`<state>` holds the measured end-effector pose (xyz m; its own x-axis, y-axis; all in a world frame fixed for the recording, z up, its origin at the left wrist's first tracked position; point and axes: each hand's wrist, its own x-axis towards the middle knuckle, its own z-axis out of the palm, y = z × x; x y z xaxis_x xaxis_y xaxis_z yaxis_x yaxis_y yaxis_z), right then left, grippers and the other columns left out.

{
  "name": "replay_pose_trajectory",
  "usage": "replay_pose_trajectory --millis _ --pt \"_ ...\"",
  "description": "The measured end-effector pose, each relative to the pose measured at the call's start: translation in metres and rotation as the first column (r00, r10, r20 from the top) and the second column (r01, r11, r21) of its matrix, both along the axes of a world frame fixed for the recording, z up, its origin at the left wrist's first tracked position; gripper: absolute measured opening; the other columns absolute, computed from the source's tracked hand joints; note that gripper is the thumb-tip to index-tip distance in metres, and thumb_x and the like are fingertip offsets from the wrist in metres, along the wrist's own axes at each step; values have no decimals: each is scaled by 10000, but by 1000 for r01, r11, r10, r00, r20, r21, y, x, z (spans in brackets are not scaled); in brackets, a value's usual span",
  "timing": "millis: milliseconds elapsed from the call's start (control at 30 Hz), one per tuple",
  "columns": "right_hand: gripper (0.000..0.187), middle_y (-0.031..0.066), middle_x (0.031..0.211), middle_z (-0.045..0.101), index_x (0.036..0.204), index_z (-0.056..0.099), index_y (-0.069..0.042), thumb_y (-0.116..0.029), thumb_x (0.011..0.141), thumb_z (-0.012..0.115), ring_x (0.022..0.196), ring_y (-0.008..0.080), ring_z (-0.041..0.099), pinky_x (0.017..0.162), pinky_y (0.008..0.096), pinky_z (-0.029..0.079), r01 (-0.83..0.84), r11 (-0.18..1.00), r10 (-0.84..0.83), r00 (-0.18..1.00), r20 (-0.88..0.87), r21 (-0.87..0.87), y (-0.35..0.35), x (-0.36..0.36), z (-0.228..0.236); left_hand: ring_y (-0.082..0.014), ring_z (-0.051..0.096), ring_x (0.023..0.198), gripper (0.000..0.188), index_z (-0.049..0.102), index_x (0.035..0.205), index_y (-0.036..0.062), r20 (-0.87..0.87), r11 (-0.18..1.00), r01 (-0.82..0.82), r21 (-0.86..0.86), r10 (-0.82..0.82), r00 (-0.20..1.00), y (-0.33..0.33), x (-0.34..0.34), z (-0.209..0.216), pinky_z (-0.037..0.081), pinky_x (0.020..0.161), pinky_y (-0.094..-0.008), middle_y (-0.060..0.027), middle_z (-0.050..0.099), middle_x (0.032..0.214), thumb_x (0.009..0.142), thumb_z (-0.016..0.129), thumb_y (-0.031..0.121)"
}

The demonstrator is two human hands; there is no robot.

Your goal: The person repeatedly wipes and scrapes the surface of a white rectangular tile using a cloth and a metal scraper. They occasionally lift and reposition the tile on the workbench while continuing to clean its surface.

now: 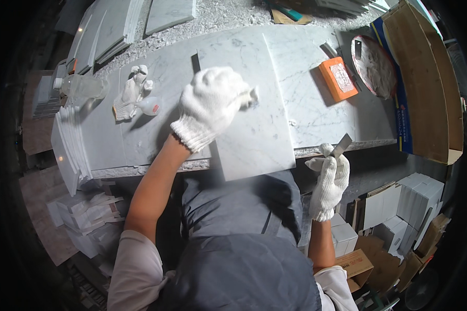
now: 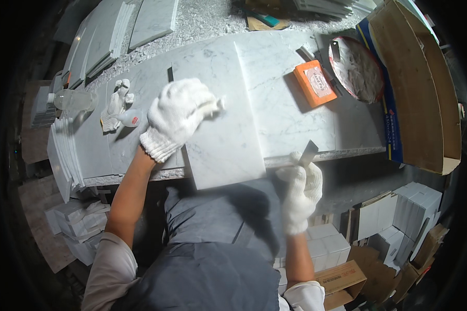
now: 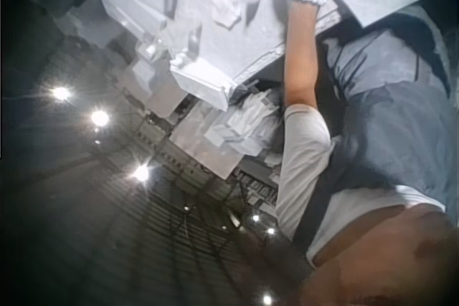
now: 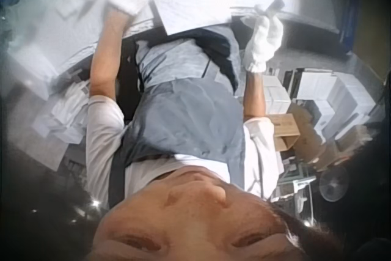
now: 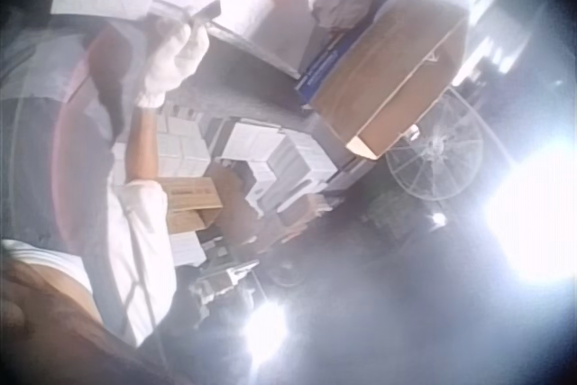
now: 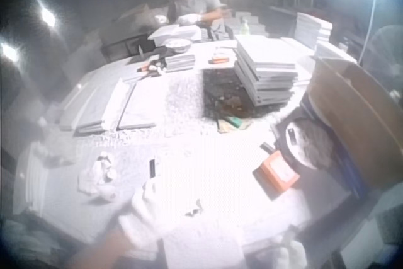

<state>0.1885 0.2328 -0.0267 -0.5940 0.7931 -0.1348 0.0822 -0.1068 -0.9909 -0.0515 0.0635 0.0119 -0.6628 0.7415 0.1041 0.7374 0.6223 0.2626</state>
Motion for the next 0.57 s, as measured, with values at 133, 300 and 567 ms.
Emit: replay_pose_trajectory --millis 133,300,567 --pt "289 93 955 725 1205 629 46 -183 1047 551 837 148 661 865 315 521 -39 995 38 999 12 92 1 -1 -5 -260 604 1114 257 760 1049 195 -204 975 183 128 -155 967 -10 6 -20 447 1038 -404 0 674 1112 797 709 197" --pt "287 98 954 734 1204 644 44 -179 1045 556 853 152 660 894 323 511 -69 991 68 998 17 116 2 0 -4 -264 607 1084 262 758 1052 181 -203 978 119 172 -83 976 -2 31 -48 469 1000 -413 -4 677 1103 798 695 178" --pt "333 138 1097 701 1180 604 42 -261 1046 577 893 187 686 879 347 558 -107 985 102 994 43 139 5 7 -7 -253 621 1039 182 734 1026 190 -246 995 92 -23 -95 965 3 -17 -40 537 904 -392 -19 654 1013 863 665 231"
